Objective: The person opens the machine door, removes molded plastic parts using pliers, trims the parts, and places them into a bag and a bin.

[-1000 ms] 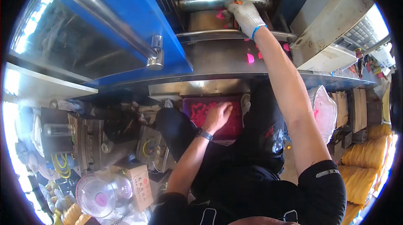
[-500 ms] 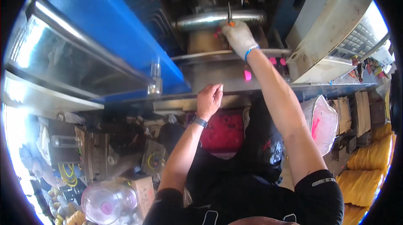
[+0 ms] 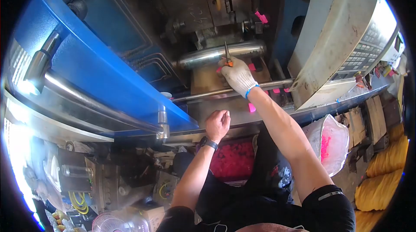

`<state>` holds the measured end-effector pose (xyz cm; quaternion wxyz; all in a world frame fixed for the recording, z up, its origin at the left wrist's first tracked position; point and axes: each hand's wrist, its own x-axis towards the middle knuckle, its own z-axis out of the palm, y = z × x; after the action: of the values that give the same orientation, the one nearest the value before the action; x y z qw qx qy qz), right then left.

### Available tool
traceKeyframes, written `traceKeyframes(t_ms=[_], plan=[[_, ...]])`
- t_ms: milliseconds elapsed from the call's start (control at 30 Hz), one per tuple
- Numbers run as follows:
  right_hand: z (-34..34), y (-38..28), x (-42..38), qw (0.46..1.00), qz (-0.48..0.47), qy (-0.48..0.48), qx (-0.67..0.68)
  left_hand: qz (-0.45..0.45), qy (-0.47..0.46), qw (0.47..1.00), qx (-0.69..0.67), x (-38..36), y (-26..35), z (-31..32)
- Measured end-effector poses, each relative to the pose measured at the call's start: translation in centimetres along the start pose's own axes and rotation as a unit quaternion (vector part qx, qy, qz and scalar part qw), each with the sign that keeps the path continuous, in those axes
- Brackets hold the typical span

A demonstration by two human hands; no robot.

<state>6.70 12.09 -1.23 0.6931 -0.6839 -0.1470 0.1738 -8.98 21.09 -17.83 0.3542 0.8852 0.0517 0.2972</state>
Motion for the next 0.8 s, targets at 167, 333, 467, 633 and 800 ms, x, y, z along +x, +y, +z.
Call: traceKeyframes(t_ms=[167,333,467,633,800], plan=[[-0.2,0.3,0.3,0.999,-0.003,-0.012,0.031,0.018,0.0,0.999,0.029,0.5,-0.3,0.3],[0.0,2.2,1.6,0.998,-0.056,-0.008,0.013,0.045,0.012,0.996,0.076,0.7,0.1,0.6],[-0.1,1.7,1.9,0.998,-0.028,-0.05,-0.012,0.045,0.029,0.993,0.109,0.6,-0.2,1.2],[0.6,1.1,3.4,0.996,-0.029,-0.089,-0.005,0.03,0.018,0.989,0.143,0.6,0.1,1.2],[0.9,-2.5,7.5,0.969,-0.113,0.009,-0.22,0.035,0.027,0.988,0.15,0.7,0.1,1.5]])
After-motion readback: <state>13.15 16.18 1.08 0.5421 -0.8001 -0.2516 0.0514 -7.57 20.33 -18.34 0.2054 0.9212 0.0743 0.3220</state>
